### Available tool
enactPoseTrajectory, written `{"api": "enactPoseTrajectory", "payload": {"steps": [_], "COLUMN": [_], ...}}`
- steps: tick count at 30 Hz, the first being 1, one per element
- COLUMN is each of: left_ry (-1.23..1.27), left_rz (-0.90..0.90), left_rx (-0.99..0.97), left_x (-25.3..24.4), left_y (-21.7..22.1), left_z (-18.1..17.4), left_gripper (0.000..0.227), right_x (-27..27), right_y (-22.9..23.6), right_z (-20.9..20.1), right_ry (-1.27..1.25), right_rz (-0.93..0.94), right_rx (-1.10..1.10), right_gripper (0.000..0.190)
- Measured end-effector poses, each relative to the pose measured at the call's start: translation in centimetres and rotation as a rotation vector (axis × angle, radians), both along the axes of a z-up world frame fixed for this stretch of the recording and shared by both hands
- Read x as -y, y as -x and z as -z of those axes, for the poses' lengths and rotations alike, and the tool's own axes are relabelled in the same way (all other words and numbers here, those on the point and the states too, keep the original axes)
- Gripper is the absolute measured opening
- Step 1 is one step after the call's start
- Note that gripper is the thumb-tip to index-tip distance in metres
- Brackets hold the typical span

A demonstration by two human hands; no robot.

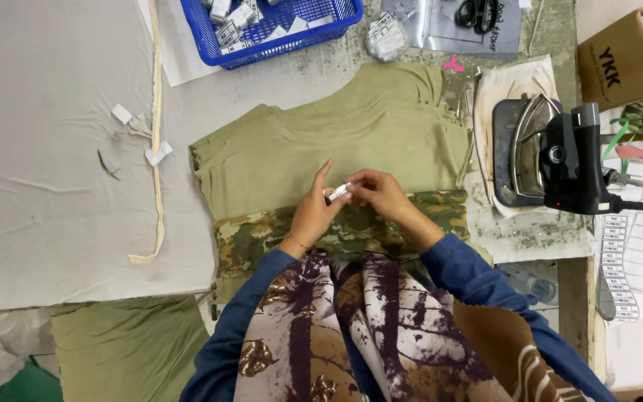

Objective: The person irons a green t-shirt laid out on a table. They repeatedly place small white labels on the shirt and press them with an iron. The person also folds the shirt and handles a roll of labels from a blue basket.

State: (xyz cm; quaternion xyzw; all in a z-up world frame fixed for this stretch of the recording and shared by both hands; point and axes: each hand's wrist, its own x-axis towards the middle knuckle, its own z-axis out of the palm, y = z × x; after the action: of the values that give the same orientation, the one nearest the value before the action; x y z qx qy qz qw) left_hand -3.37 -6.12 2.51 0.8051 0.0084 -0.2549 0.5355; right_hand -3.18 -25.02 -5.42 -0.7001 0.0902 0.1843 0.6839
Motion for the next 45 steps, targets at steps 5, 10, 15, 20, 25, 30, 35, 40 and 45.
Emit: {"api": "enactPoseTrajectory", "payload": {"steps": [5, 10, 15, 20, 25, 30, 35, 40, 45], "left_ry": [0.082, -0.001, -0.055, -0.204, -0.535, -0.632, -0.642, -0.620, -0.648], "left_rz": [-0.160, -0.160, 0.072, 0.067, -0.093, -0.186, -0.141, -0.136, -0.139], "left_rx": [0.010, 0.006, -0.047, 0.040, 0.390, 0.352, 0.294, 0.230, 0.248], "left_x": [-0.4, -0.3, -0.8, -0.9, -1.3, -1.7, -1.6, -1.7, -1.3], "left_y": [-0.3, -0.8, -0.9, -1.9, -2.3, -2.0, -2.6, -2.8, -2.8], "left_z": [1.0, 0.1, 1.7, 2.5, 2.3, 3.4, 2.9, 3.3, 4.0], "left_gripper": [0.086, 0.077, 0.084, 0.073, 0.057, 0.080, 0.099, 0.104, 0.101], "right_x": [-0.4, -1.5, -1.4, -0.4, -0.6, -0.5, 0.0, 0.1, 0.0], "right_y": [-1.4, -1.7, -1.5, -2.2, -4.0, -4.1, -4.7, -5.0, -4.9], "right_z": [0.6, -0.9, -2.9, 0.7, 0.6, -4.0, -4.4, -4.6, -4.9], "right_ry": [-0.037, 0.173, 0.047, 0.061, 0.558, 0.863, 0.903, 0.861, 0.863], "right_rz": [0.065, 0.024, -0.073, -0.028, -0.123, -0.212, -0.260, -0.276, -0.263], "right_rx": [-0.111, 0.063, -0.013, -0.046, 0.127, 0.158, 0.185, 0.147, 0.149], "right_gripper": [0.021, 0.045, 0.048, 0.023, 0.025, 0.037, 0.040, 0.038, 0.040]}}
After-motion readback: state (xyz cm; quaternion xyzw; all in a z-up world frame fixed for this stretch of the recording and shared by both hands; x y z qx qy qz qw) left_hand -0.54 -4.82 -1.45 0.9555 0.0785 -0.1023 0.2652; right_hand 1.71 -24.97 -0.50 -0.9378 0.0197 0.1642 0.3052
